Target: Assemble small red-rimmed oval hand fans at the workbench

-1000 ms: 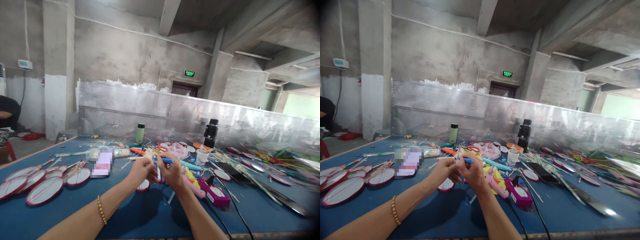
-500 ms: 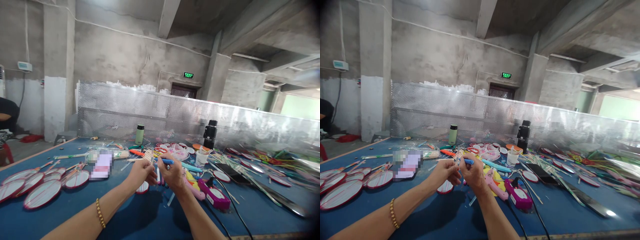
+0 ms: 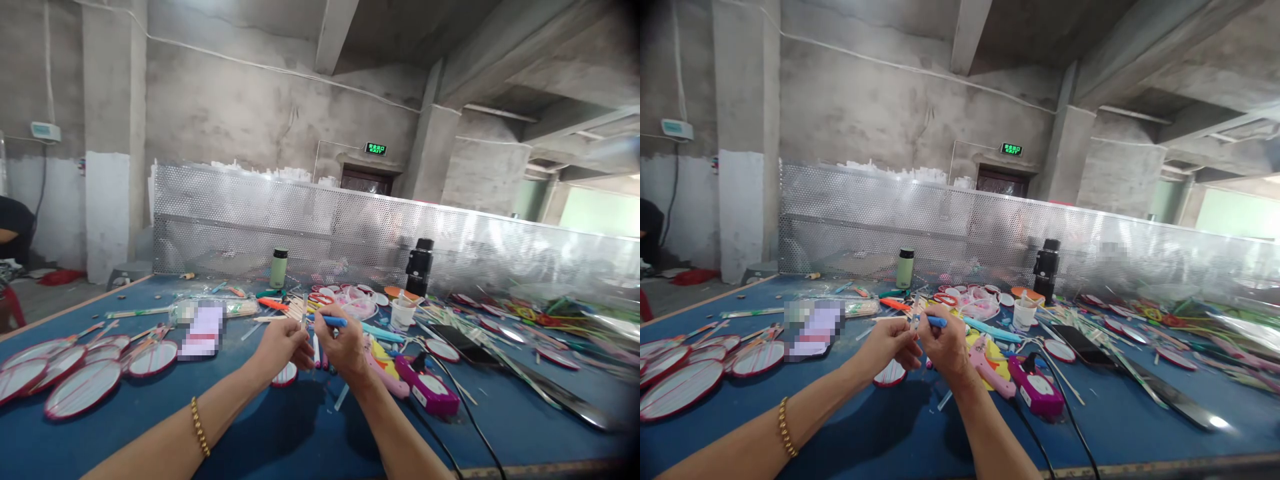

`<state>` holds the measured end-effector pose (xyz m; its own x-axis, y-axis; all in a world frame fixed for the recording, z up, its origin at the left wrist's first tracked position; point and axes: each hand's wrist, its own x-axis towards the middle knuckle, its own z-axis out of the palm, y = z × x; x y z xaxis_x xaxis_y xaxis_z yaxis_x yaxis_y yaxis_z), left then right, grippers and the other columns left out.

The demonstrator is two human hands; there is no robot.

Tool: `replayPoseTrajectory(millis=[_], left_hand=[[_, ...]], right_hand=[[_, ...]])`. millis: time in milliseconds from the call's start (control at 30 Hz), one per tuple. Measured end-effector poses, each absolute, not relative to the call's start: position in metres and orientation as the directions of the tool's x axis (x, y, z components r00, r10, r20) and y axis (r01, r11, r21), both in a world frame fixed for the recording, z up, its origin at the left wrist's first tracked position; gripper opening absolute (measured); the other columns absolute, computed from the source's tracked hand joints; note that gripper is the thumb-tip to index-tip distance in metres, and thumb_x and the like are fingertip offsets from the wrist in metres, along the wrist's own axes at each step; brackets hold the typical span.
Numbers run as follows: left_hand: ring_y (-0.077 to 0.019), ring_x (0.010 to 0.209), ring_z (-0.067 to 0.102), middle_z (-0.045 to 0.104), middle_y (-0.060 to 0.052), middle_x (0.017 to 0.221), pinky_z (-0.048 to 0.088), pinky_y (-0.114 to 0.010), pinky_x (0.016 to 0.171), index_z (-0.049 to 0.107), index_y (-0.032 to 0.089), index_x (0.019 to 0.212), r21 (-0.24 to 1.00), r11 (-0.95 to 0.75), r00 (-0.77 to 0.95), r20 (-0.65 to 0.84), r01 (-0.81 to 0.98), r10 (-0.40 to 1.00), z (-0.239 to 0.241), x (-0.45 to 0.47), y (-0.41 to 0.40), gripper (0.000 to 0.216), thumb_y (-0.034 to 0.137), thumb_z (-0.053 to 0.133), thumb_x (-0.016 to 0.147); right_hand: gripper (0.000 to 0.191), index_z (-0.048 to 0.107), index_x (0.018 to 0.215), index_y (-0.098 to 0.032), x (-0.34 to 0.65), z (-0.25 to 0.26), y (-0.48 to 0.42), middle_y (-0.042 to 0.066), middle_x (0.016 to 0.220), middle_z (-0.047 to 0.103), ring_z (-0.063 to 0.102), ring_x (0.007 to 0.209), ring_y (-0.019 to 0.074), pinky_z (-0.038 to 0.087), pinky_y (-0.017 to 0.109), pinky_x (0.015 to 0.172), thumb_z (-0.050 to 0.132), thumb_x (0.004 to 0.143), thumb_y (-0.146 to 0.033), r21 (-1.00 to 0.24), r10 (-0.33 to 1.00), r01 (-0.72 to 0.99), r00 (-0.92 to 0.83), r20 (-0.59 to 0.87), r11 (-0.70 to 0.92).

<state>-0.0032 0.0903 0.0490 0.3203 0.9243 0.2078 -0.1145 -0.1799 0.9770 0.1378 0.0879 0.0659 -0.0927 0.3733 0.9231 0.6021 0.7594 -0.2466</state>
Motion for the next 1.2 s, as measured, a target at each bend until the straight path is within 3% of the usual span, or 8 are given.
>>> replayPoseTrajectory(millis=[833,1200], left_hand=[[-0.0206,0.048,0.068,0.067,-0.005,0.058,0.053,-0.028,0.044,0.045,0.018,0.066,0.974,-0.199,0.323,0.225,-0.113,0.919,0.0502,-0.0040,0.0888,0.032,0.041,0.066,0.074],[-0.0199,0.047,0.068,0.067,-0.004,0.057,0.053,-0.027,0.044,0.045,0.018,0.065,0.977,-0.182,0.320,0.208,-0.109,0.924,0.0511,-0.0040,0.0894,0.026,0.033,0.063,0.075]], right_hand=[[0.015,0.057,0.071,-0.019,0.1372,0.0666,0.0865,-0.003,0.060,0.054,0.044,0.049,0.0093,0.036,0.022,0.050,0.052,0.085,-0.022,-0.243,0.382,0.590,-0.120,0.916,0.770],[0.016,0.055,0.070,-0.019,0.1377,0.0650,0.0859,-0.003,0.058,0.052,0.043,0.049,0.0089,0.035,0.023,0.050,0.052,0.085,-0.022,-0.236,0.391,0.599,-0.141,0.910,0.765]])
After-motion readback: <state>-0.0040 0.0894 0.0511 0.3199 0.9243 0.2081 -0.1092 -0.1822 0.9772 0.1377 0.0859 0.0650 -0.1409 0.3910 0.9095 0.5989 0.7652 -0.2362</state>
